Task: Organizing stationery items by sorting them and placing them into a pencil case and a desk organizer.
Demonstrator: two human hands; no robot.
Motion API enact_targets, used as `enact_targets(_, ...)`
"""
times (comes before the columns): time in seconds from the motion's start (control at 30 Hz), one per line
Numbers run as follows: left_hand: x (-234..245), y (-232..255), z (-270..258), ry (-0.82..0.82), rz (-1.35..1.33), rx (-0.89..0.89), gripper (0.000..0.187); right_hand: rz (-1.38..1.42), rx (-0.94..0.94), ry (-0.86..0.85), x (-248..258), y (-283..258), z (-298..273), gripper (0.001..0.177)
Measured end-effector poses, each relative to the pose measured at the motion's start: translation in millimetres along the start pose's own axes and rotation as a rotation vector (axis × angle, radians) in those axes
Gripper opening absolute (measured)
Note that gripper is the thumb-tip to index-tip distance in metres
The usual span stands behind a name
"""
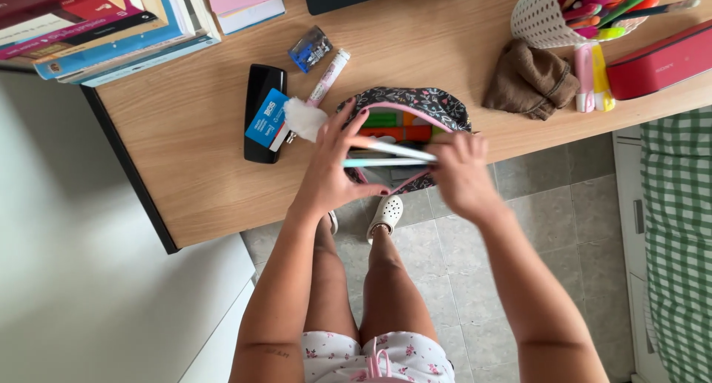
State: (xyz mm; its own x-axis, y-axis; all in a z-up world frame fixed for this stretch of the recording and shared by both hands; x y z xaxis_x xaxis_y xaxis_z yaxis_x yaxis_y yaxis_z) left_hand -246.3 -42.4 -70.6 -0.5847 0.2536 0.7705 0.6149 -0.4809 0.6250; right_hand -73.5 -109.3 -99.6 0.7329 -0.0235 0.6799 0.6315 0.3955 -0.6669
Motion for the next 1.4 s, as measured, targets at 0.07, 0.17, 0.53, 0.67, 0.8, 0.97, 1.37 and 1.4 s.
enact_targets(0.07, -5.0, -2.0, -2.5, 0.014, -0.099, -0.006, 0.103, -0.098, -0.075, -0.031, -10.7, -3.9, 5.2, 0.027)
enact_targets(0.17, -3.3, -14.4, -5.1, 0.138, -0.205, 0.052, 0.067, -0.364, -0.135, -0.020, -3.2, -8.8, 16.9, 0.017)
enact_targets(0.53, -14.0, -16.0, -10.7, 0.258, 0.132, -0.051, 0.023, -0.114, -0.216, 0.377, 72.5, 20.6, -22.0, 0.023)
enact_targets(0.67, -10.1, -3.6, -8.7, 0.141, 0.203, -0.042, 0.040, -0.108, -0.146, 0.291, 47.8, 33.3, -49.7, 0.028)
enact_targets(0.8, -11.8, -4.8, -7.3, 0.117, 0.165, -0.043, 0.057, -0.293, -0.284, 0.381, 73.5, 42.3, -29.5, 0.027)
enact_targets(0.97, 12.1, 14.2, -20.2, 0.423, 0.313, -0.147, 0.016, -0.559, -0.669, 0.327, 99.1, 113.7, -43.7, 0.056)
enact_targets(1.37, 60.7, -39.3, -37.9, 0.604, 0.449, 0.240, 0.020, -0.951, -0.609, 0.298, 102.4, 156.9, -57.7, 0.029)
enact_targets(1.4, 60.2, -43.5, -37.4, 0.594, 0.477, 0.239, 0.024, -0.916, -0.681, 0.260, 102.4, 163.7, -61.6, 0.029)
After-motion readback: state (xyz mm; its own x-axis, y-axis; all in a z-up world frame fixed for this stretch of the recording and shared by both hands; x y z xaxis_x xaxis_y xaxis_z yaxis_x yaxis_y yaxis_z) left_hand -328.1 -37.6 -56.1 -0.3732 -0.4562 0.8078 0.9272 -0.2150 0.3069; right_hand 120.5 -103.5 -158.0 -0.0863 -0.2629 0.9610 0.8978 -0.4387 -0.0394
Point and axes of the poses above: each hand's wrist, its own z-axis towards the middle knuckle, its own x-axis out of the back of the hand, y = z × x, the point moved 7 cm from there along z, towards the middle knuckle, and after that the axes turned 15 degrees about z, right-handed, at the moved point
